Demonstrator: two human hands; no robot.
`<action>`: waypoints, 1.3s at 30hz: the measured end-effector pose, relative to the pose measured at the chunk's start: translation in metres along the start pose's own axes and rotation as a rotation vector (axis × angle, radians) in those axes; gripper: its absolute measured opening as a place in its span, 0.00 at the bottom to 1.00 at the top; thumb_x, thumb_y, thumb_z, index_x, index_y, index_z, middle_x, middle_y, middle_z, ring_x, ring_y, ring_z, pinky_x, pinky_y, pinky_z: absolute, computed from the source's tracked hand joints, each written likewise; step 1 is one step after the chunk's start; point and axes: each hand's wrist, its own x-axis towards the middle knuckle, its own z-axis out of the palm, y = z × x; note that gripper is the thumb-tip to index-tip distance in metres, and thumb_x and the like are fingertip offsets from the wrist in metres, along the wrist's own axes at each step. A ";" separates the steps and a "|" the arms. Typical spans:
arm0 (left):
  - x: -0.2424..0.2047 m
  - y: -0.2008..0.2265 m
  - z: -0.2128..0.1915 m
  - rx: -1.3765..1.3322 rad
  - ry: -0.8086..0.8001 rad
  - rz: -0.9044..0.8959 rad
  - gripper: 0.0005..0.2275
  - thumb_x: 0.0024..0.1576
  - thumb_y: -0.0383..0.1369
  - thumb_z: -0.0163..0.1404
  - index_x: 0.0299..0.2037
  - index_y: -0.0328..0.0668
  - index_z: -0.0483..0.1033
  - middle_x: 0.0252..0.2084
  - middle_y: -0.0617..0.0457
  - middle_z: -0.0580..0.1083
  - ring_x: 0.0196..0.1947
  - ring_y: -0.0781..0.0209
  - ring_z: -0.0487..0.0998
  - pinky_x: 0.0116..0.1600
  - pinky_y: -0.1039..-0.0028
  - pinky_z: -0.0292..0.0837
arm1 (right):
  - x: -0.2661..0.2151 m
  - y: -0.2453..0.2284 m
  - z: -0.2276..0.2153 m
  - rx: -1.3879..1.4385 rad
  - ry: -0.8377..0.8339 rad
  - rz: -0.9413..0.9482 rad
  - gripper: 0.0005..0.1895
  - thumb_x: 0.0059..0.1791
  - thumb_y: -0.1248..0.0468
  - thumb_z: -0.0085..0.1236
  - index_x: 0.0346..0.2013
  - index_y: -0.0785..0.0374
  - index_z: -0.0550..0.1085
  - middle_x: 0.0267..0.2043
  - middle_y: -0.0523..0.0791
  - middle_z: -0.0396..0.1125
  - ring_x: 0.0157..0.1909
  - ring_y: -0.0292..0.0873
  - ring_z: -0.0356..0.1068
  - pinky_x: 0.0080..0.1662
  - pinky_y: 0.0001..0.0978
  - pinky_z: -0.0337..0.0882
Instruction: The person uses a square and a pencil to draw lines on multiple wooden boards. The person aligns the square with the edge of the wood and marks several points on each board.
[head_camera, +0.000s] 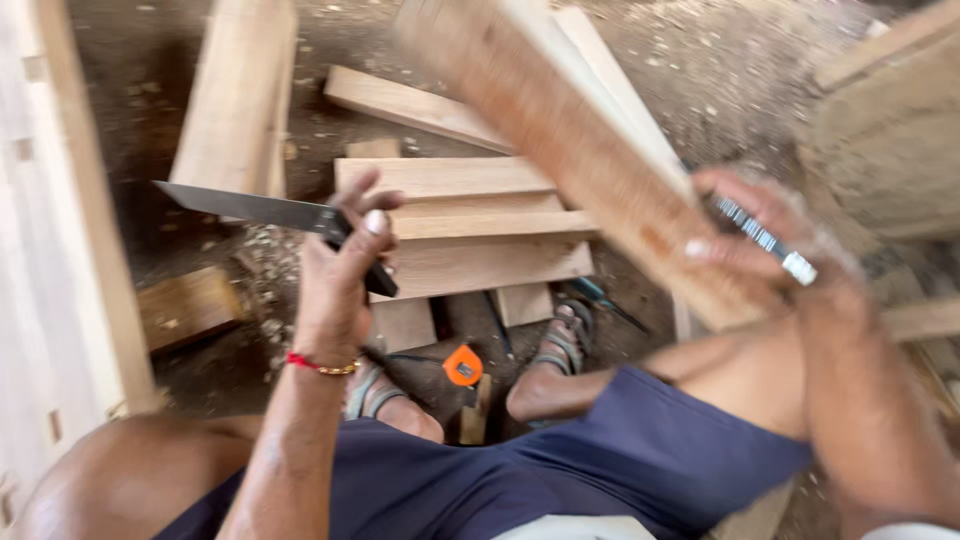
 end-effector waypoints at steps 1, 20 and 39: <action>0.000 -0.004 -0.006 -0.039 -0.005 -0.004 0.27 0.55 0.31 0.59 0.66 0.37 0.67 0.52 0.49 0.77 0.34 0.70 0.75 0.36 0.82 0.71 | 0.007 -0.006 0.023 0.089 -0.009 -0.144 0.32 0.42 0.52 0.68 0.56 0.64 0.71 0.49 0.47 0.69 0.50 0.42 0.70 0.51 0.35 0.69; 0.014 -0.048 -0.011 -0.183 0.073 -0.120 0.25 0.49 0.22 0.62 0.57 0.37 0.70 0.54 0.53 0.76 0.39 0.67 0.74 0.42 0.78 0.71 | 0.015 -0.069 0.249 1.535 -0.193 0.535 0.19 0.58 0.52 0.53 0.50 0.67 0.67 0.40 0.49 0.68 0.41 0.41 0.69 0.40 0.32 0.72; 0.030 -0.079 0.000 -0.010 0.189 -0.284 0.34 0.45 0.28 0.66 0.65 0.35 0.68 0.50 0.52 0.79 0.39 0.67 0.77 0.40 0.76 0.72 | 0.027 -0.079 0.248 1.665 -0.405 0.741 0.31 0.56 0.44 0.35 0.54 0.67 0.70 0.31 0.51 0.73 0.27 0.43 0.73 0.30 0.33 0.76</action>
